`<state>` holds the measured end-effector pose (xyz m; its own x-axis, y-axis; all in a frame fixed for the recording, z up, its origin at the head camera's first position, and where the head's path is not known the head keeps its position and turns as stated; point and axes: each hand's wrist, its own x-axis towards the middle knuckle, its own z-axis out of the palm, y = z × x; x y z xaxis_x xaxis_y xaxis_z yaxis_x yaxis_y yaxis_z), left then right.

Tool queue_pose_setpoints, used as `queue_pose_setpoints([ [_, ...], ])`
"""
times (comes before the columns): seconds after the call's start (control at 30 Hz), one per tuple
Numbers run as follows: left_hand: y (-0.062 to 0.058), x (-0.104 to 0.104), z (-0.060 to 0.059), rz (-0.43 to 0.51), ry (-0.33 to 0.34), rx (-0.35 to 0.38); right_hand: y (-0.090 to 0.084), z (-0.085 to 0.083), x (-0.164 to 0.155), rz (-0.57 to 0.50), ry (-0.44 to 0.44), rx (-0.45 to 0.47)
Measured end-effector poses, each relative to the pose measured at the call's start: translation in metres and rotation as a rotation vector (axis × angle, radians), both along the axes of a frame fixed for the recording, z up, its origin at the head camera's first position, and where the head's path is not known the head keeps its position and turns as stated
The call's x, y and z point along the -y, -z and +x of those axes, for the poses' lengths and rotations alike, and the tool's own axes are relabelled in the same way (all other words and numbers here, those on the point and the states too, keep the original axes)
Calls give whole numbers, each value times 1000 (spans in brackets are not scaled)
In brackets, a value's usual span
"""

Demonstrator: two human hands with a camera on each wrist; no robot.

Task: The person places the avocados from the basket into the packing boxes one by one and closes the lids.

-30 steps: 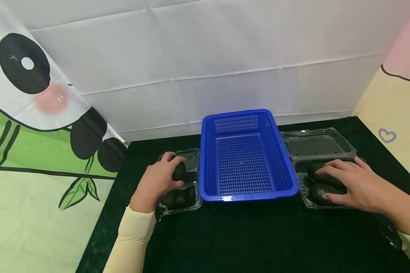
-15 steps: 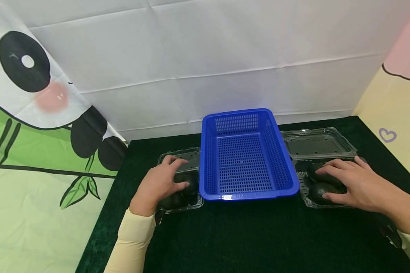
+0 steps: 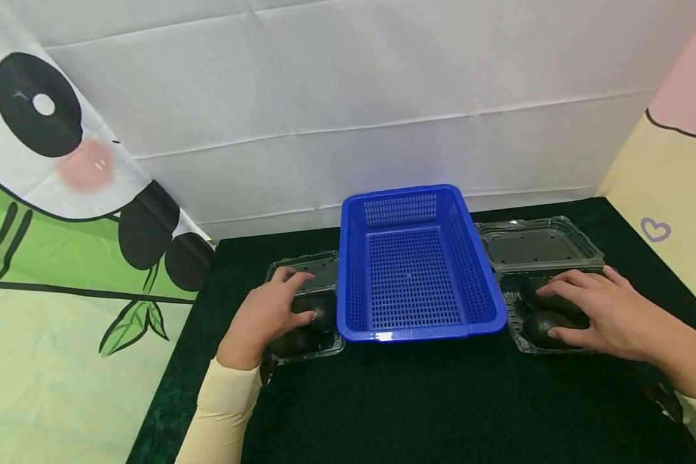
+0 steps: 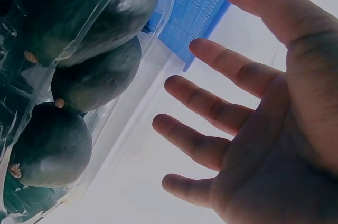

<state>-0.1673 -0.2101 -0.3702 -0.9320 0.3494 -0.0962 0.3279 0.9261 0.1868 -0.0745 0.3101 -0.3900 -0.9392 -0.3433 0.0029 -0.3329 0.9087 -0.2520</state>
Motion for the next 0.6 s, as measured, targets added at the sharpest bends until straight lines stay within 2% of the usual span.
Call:
queue_pose_setpoints([
  [0.2, 2, -1, -1, -14, 13, -9, -3, 0, -4, 11, 25, -20],
  [0.4, 4, -3, 0, -42, 45, -49, -12, -2, -11, 45, 67, -71],
  [0.6, 2, -5, 1, -25, 55, -65, -18, -4, -16, 42, 94, -139],
])
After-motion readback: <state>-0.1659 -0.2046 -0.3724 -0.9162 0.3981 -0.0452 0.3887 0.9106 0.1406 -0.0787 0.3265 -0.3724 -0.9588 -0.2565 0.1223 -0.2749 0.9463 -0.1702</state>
